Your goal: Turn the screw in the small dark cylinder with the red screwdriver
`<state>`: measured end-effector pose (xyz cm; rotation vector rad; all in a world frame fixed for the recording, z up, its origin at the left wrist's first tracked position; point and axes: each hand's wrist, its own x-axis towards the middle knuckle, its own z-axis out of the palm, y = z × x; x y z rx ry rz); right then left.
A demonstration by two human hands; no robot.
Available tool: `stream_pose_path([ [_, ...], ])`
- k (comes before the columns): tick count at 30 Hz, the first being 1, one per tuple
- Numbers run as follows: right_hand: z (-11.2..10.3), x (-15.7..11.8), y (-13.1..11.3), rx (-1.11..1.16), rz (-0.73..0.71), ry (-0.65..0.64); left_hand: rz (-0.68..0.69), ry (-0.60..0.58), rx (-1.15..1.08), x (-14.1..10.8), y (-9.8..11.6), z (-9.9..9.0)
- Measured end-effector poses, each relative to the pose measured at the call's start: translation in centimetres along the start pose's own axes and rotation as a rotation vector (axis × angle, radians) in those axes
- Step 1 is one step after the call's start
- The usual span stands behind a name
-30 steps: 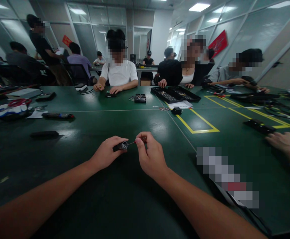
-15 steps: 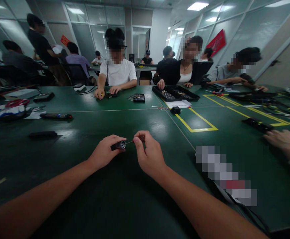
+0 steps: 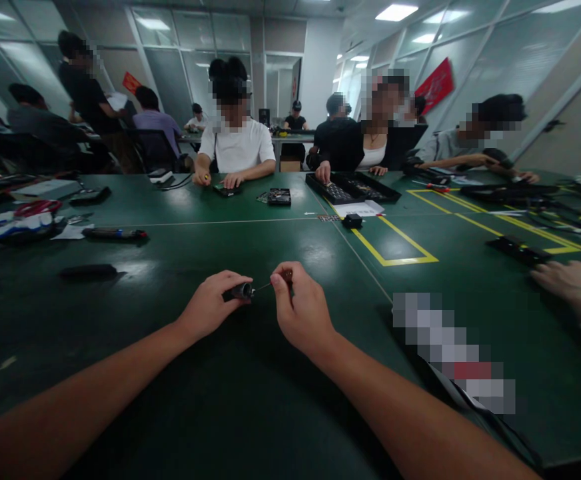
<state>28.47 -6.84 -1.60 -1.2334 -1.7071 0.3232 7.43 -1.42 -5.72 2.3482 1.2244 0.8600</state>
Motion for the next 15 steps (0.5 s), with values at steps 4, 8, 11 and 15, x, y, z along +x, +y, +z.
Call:
stream_pose_path([
  [4, -0.07, 0.09, 0.15, 0.004, 0.003, 0.017, -0.024, 0.012, -0.016, 0.01, -0.12, 0.02],
  [8, -0.13, 0.07, 0.34, 0.002, 0.007, 0.032, -0.061, 0.014, -0.038, 0.05, 0.24, -0.26],
  [11, -0.09, 0.08, 0.55, 0.008, 0.007, 0.037, -0.090, 0.028, -0.045, 0.01, 0.54, -0.46],
  [15, -0.10, 0.23, 0.73, -0.001, 0.013, 0.059, -0.117, 0.031, -0.016, -0.10, 0.83, -0.61],
])
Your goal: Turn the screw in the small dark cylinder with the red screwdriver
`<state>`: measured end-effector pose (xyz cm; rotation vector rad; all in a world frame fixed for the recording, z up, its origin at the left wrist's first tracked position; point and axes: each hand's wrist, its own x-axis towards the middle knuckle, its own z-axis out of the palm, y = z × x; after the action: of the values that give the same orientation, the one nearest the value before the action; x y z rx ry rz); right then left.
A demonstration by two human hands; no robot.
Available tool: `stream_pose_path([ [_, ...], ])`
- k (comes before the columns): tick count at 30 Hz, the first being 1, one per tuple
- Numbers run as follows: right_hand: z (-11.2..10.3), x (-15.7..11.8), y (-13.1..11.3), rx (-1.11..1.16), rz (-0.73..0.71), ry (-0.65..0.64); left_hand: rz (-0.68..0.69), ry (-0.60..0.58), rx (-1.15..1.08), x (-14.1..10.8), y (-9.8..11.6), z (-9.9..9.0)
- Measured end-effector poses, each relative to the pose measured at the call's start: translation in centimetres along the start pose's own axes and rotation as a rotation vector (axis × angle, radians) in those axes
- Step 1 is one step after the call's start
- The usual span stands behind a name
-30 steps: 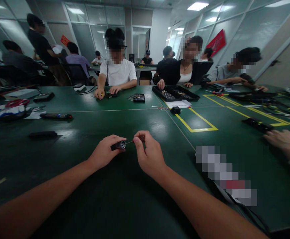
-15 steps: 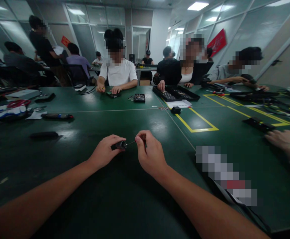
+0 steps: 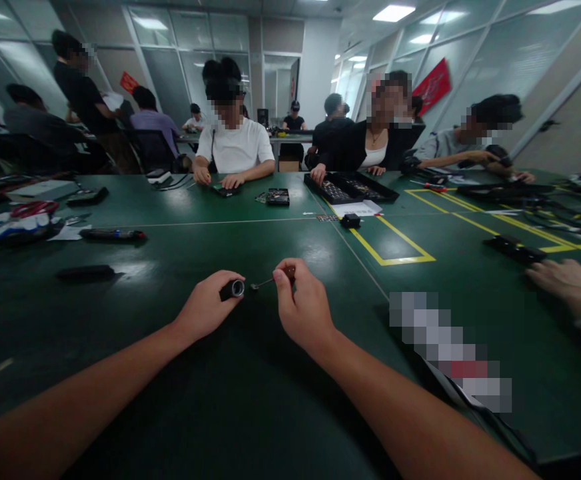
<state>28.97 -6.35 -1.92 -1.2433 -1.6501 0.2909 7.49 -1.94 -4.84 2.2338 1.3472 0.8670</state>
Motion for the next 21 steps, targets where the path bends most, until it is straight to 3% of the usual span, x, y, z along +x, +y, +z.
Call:
stream_pose_path([
  [5, -0.2, 0.2, -0.1, -0.015, -0.007, 0.035, 0.011, -0.046, 0.053, 0.1, 0.4, -0.3],
  [17, -0.2, 0.3, 0.1, 0.010, -0.003, 0.017, -0.010, -0.369, 0.507, 2.8, 2.0, -0.1],
  [21, -0.2, 0.3, 0.0, 0.018, -0.011, 0.010, -0.001, -0.389, 0.528, 3.3, 1.8, 0.2],
])
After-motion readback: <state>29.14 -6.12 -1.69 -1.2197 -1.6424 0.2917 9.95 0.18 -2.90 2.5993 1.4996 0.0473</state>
